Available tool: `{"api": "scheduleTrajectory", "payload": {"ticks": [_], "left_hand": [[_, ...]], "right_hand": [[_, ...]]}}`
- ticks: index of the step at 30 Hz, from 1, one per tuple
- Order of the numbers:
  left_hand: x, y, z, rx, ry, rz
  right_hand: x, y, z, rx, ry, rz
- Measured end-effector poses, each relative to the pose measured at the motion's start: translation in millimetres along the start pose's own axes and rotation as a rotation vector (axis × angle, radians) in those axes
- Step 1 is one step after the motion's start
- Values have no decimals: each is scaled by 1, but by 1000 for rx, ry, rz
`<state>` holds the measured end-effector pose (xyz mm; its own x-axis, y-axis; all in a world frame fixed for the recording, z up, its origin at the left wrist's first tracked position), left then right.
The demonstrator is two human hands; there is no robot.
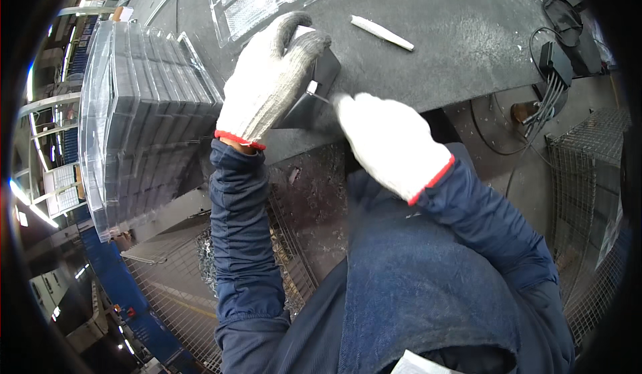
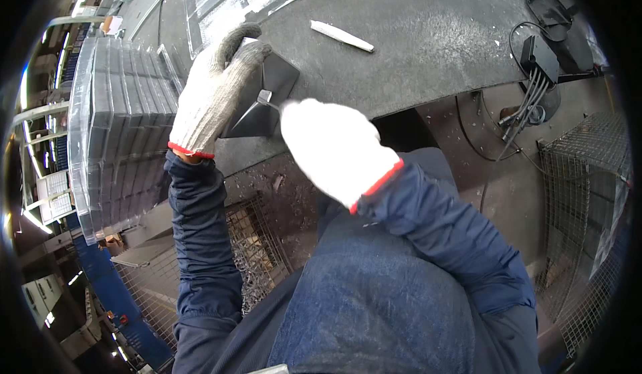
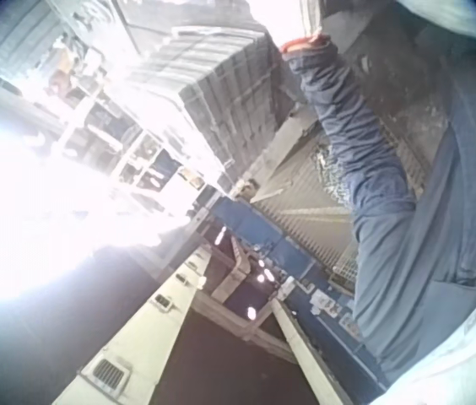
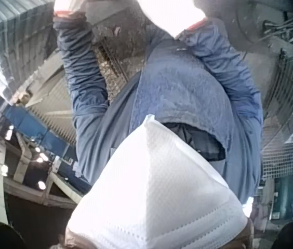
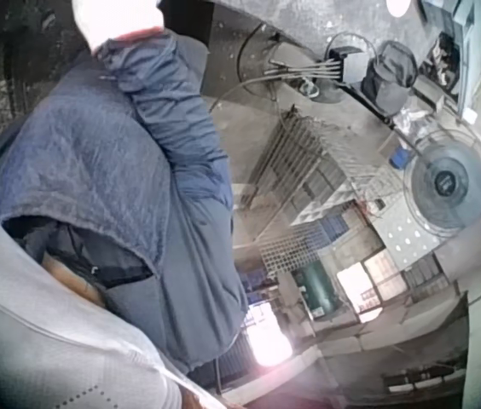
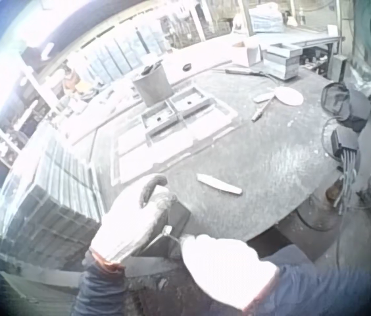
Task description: The person deburrs metal components by scraping their edges and inner surfaces with hand tools, then places the finished components onto a stack.
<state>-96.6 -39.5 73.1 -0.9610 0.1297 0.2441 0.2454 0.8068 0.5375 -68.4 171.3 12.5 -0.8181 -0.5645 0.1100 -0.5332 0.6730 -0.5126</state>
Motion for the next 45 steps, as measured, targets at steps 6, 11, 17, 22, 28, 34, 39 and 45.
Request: {"api": "scheduleTrajectory", "payload": {"ticks": [6, 11, 17, 22, 28, 34, 39, 45], "left_hand": [[3, 4, -2, -91, 0, -63], [2, -1, 0, -49, 33, -6], [-1, -7, 4, 64, 30, 87], [1, -5, -4, 73, 25, 92], [-1, 5, -12, 19, 12, -80], [-1, -8, -27, -194, 31, -149], [-10, -35, -38, -250, 158, -325], [-14, -34, -37, -158, 145, -326]], "right_hand": [[17, 3, 12, 26, 124, -96], [19, 9, 19, -17, 150, -95], [-2, 5, 17, 38, 42, 13], [15, 22, 13, 31, 126, -103], [7, 79, -79, 9, -160, 3], [74, 119, -51, -325, 273, 33], [106, 116, -8, -312, 375, -116], [75, 66, -14, 132, 221, -116]]}}
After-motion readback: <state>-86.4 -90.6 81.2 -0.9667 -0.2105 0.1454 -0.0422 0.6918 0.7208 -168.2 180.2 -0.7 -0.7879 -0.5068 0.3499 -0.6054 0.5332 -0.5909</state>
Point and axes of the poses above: each hand's wrist, its own x-axis towards the middle knuckle, its own z-axis out of the palm, y = z × x, the point moved 1 cm from there along x, towards the middle knuckle, and after that the axes turned 13 degrees about z, right-handed, at the moved point
